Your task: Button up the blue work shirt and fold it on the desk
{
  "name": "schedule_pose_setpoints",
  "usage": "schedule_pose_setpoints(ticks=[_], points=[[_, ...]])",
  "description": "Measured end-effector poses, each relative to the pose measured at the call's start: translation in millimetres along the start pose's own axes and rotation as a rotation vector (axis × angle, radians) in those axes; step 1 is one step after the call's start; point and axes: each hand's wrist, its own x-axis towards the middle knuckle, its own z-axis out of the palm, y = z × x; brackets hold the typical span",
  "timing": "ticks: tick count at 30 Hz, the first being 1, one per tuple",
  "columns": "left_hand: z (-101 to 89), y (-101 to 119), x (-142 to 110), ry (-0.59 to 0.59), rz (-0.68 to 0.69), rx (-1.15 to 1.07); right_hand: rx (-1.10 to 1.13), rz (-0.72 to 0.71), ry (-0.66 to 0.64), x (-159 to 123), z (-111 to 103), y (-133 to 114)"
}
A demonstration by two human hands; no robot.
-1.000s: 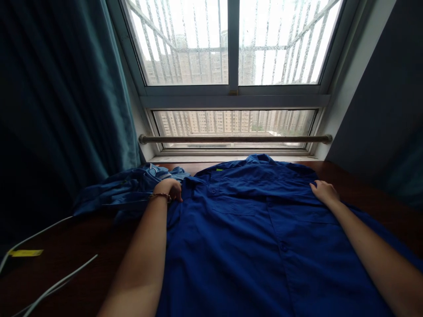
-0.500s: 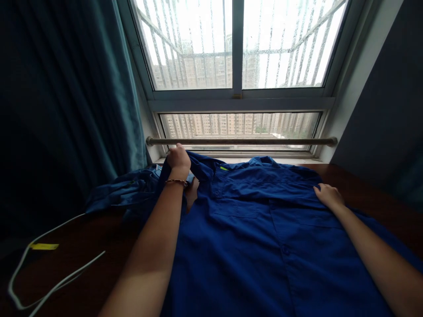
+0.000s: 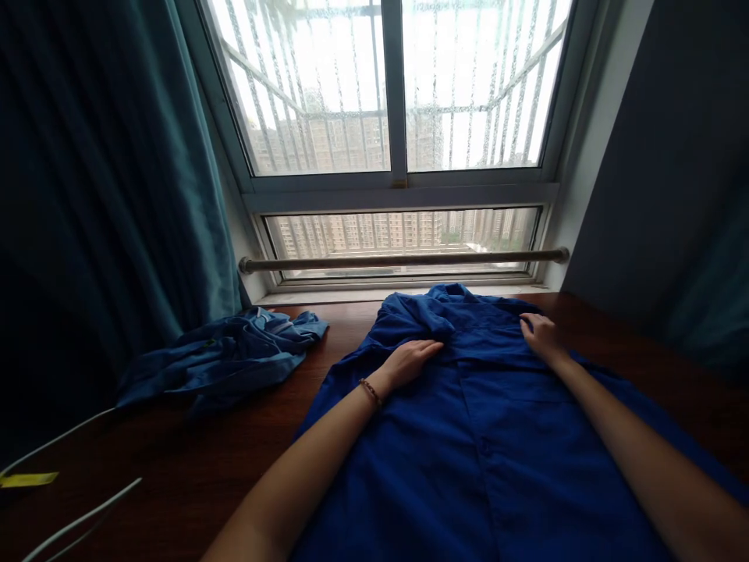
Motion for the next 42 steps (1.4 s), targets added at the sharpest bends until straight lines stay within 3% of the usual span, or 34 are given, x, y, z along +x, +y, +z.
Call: schedule_pose_setpoints(ticks=[2, 4, 6, 8, 12, 16, 20, 25, 29, 33, 35, 37, 39, 42], points=[[-0.8, -3.7, -5.0, 0.094, -0.134, 0.004, 0.130, -0.071, -0.020, 3.1, -3.6, -28.5], [-1.3, -6.0, -8.0, 0.162, -0.358, 0.058, 0.228, -0.163, -0.068, 3.6, -7.6, -58.6], [0.0, -8.7, -10.1, 0.168, -0.599, 0.121, 0.273, -0.258, -0.138, 1.7, -12.5, -87.2], [2.1, -12.7, -12.3, 0.103, -0.718, 0.145, 0.283, -0.334, -0.174, -2.2, -18.3, -113.1], [2.2, -18.6, -16.5, -0.038, -0.625, 0.097, 0.240, -0.444, -0.133, -13.9, -26.7, -159.7], [-2.7, -14.6, -15.9, -0.087, -0.546, 0.057, 0.111, -0.524, -0.202, -29.2, -18.6, -190.2], [-4.7, -10.5, -14.2, -0.102, -0.568, 0.078, 0.037, -0.401, -0.280, -39.2, -2.4, -190.7], [-7.0, -22.3, -19.3, -0.052, -0.753, 0.219, 0.231, 0.001, -0.155, -35.5, 13.1, -172.9], [-12.5, -43.0, -29.3, 0.149, -1.059, 0.187, 0.426, 0.367, -0.034, -27.8, 35.0, -151.7], [-19.7, -62.8, -43.2, 0.438, -1.349, 0.094, 0.432, 0.464, 0.041, -19.2, 44.2, -122.7], [-24.6, -66.4, -48.5, 0.497, -1.340, 0.100, 0.424, 0.461, 0.054, -15.0, 37.4, -112.4], [-29.6, -63.0, -49.2, 0.490, -1.225, 0.173, 0.397, 0.348, 0.065, -11.8, 25.4, -110.4], [-32.6, -53.6, -44.4, 0.432, -1.037, 0.267, 0.343, 0.105, 0.044, -10.5, 12.9, -117.6], [-30.4, -36.3, -31.8, 0.257, -0.648, 0.323, 0.258, -0.199, -0.063, -13.5, 3.7, -136.2]])
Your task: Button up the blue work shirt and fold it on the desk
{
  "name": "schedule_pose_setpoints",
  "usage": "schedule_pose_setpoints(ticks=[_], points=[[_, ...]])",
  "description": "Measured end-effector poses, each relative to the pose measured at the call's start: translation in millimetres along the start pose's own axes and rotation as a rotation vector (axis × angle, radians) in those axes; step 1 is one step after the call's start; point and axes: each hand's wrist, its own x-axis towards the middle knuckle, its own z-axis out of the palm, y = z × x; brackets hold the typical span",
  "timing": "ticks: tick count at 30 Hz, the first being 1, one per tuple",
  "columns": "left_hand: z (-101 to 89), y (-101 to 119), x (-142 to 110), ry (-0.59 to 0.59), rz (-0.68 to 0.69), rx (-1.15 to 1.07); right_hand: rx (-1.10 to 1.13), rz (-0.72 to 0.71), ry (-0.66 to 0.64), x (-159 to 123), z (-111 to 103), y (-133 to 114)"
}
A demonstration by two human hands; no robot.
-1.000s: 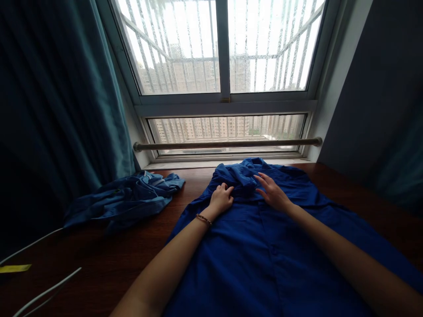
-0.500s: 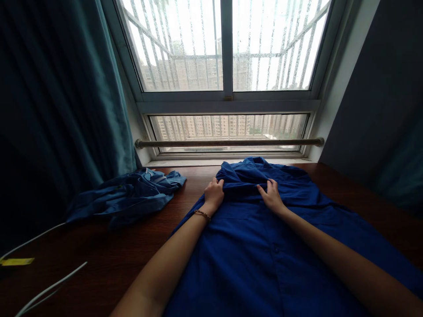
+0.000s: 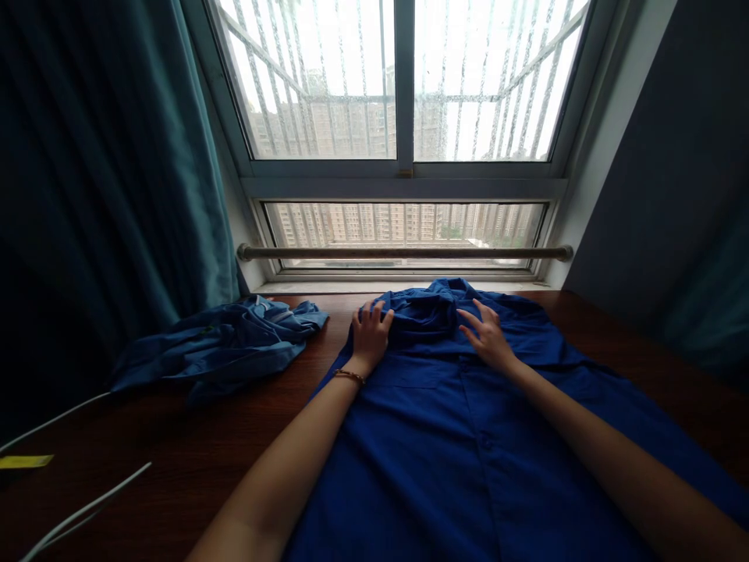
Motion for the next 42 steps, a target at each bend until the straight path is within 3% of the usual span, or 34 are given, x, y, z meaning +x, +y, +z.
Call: schedule_pose_setpoints(ticks=[3, 6, 9, 13, 16, 20, 24, 26, 29, 32, 35, 37, 40, 42], points=[[5.1, 14.9, -1.0, -0.118, 0.237, 0.028, -0.043, -0.014, -0.137, -4.9, 8.6, -9.5], [11.4, 17.4, -2.1, -0.162, 0.215, 0.082, -0.075, 0.053, -0.232, -10.6, 16.8, -5.7], [14.1, 14.4, -2.3, -0.148, 0.132, 0.069, -0.089, 0.083, -0.220, -11.2, 14.2, -5.2], [14.0, 12.4, -2.8, -0.067, 0.052, -0.073, -0.050, -0.180, -0.209, -7.9, 1.7, -23.7], [12.3, 12.9, -4.5, 0.001, 0.125, -0.204, -0.045, -0.273, -0.308, -10.0, 0.1, -36.4], [5.9, 19.3, -8.1, -0.030, 0.352, -0.247, -0.091, -0.077, -0.366, -17.4, 12.0, -33.4], [-0.1, 31.7, -12.7, -0.155, 0.610, -0.164, -0.028, 0.186, -0.227, -15.6, 27.6, -18.2], [-0.6, 34.7, -14.7, -0.168, 0.628, -0.110, -0.006, 0.342, -0.098, -10.4, 32.3, -6.5], [0.8, 32.6, -15.2, -0.159, 0.537, -0.060, 0.077, 0.602, 0.085, -2.7, 31.0, 18.3], [1.5, 29.4, -12.7, -0.181, 0.511, -0.060, 0.159, 0.737, 0.158, 0.4, 19.2, 41.1], [-0.1, 32.5, -10.0, -0.222, 0.560, -0.055, 0.135, 0.622, 0.211, 0.0, 1.7, 43.4], [-2.1, 36.5, -9.1, -0.240, 0.583, -0.033, 0.084, 0.372, 0.239, -0.3, -8.2, 33.0], [-5.5, 40.0, -8.6, -0.232, 0.630, -0.008, 0.068, -0.020, 0.061, -1.0, -12.3, 17.1], [-7.2, 39.7, -8.2, -0.207, 0.653, -0.008, 0.081, 0.035, -0.105, -2.7, -6.8, 17.0]])
